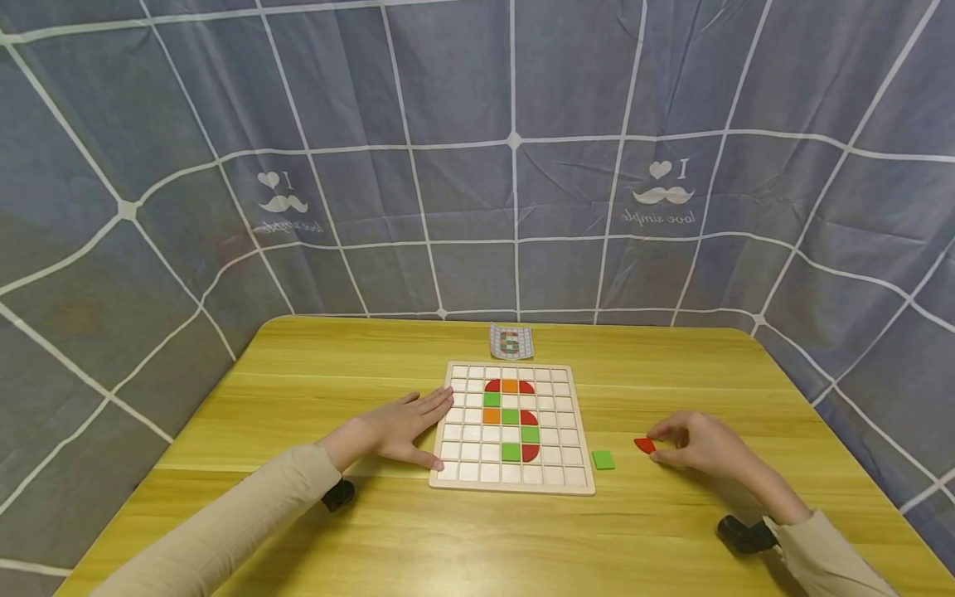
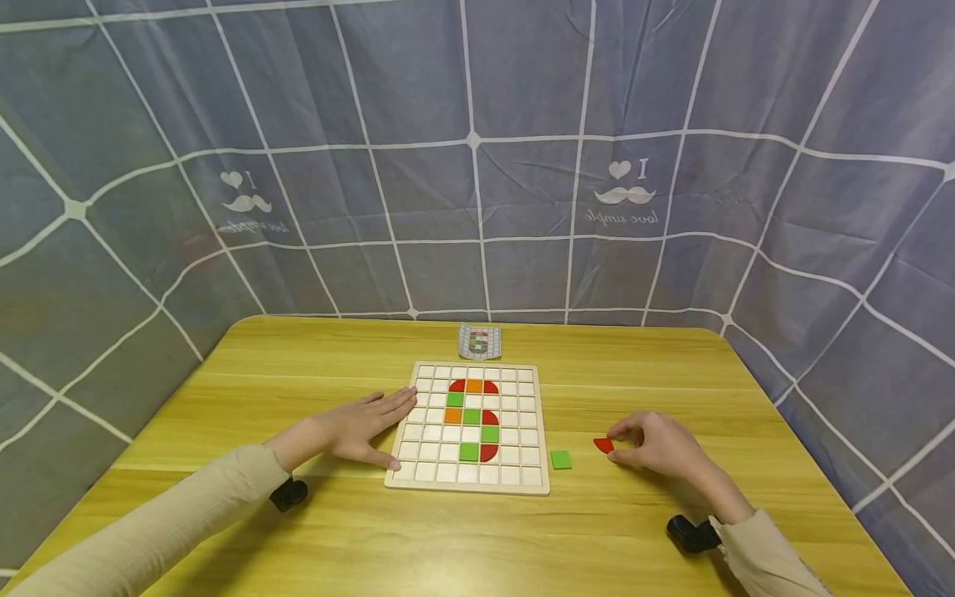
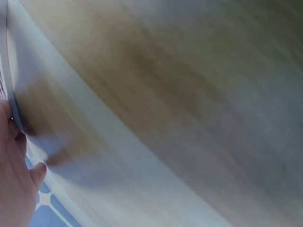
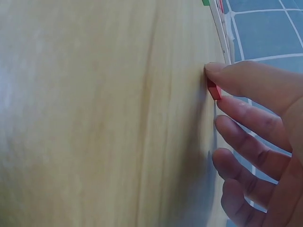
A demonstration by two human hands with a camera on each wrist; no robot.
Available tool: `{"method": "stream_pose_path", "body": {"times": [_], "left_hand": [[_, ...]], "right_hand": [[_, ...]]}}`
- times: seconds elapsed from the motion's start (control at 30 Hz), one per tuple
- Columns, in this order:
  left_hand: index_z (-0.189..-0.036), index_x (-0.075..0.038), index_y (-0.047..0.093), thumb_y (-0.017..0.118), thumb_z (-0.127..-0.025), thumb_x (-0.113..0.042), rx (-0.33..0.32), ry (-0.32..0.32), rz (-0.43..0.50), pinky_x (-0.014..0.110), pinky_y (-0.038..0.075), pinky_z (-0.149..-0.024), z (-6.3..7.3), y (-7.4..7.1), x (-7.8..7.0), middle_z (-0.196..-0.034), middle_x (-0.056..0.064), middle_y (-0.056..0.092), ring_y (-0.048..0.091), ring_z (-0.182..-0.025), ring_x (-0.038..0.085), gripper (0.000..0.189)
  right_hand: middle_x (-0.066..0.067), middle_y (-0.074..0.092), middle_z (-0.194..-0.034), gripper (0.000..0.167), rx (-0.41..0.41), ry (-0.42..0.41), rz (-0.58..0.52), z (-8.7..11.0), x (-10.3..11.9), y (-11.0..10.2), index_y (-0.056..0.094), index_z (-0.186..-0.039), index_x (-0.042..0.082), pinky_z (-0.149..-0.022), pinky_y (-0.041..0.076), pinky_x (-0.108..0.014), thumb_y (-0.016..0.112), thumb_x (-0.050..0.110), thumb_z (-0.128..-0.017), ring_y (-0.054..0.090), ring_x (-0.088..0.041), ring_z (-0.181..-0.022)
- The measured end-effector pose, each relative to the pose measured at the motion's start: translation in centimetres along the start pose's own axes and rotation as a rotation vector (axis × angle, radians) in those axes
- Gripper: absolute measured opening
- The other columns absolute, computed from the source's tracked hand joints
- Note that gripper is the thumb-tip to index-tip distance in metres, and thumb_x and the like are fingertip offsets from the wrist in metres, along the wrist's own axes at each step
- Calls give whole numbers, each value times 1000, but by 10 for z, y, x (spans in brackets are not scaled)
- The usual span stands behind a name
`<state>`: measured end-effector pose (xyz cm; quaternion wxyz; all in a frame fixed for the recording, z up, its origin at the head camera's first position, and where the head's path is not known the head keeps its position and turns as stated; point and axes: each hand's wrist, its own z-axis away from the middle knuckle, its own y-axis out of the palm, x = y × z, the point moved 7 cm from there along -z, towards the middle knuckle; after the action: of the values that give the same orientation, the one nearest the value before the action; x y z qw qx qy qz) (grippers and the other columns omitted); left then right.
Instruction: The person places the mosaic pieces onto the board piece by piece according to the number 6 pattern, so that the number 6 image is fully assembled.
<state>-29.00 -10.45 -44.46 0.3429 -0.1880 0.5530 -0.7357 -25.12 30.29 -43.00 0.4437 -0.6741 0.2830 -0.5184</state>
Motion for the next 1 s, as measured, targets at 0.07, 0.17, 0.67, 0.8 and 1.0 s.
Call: {"method": "stream_pose_path", "body": {"times": [0.07,0.17,0.67,0.8,1.0], "left_hand": [[-156,-11,6,51,-85,-70,1,-2,-1,47,12,-122,0,0,0,-164,7,-1,5,-151,20,103],[-156,-11,6,52,-85,-70,3,-4,-2,47,12,-122,0,0,0,-164,6,-1,4,-151,19,103],[-156,-12,5,50,-84,-72,4,-5,-8,46,13,-122,-1,0,0,-164,6,-2,4,-151,19,104],[-156,-12,6,50,-84,-72,4,-4,-12,46,13,-122,-1,0,0,-164,6,-2,4,-151,19,104],[-156,-12,5,50,-84,-73,6,-8,-21,45,13,-122,-1,1,0,-164,5,-2,4,-151,18,104]], "right_hand": [[12,63,-75,28,3,1,-2,0,0,0,75,-97,16,-51,36,-19,81,32,-75,42,2,-58],[12,61,-73,27,7,1,4,0,1,1,75,-97,16,-51,35,-19,80,31,-75,41,2,-57],[14,61,-71,24,-27,13,62,-3,5,0,74,-92,20,-51,35,-20,80,35,-75,42,2,-55],[14,59,-68,24,-47,4,89,-4,9,0,74,-90,20,-51,35,-20,80,36,-74,42,2,-56],[14,56,-64,24,-76,16,104,-6,13,1,74,-90,21,-49,34,-21,81,37,-73,42,0,-56]]}}
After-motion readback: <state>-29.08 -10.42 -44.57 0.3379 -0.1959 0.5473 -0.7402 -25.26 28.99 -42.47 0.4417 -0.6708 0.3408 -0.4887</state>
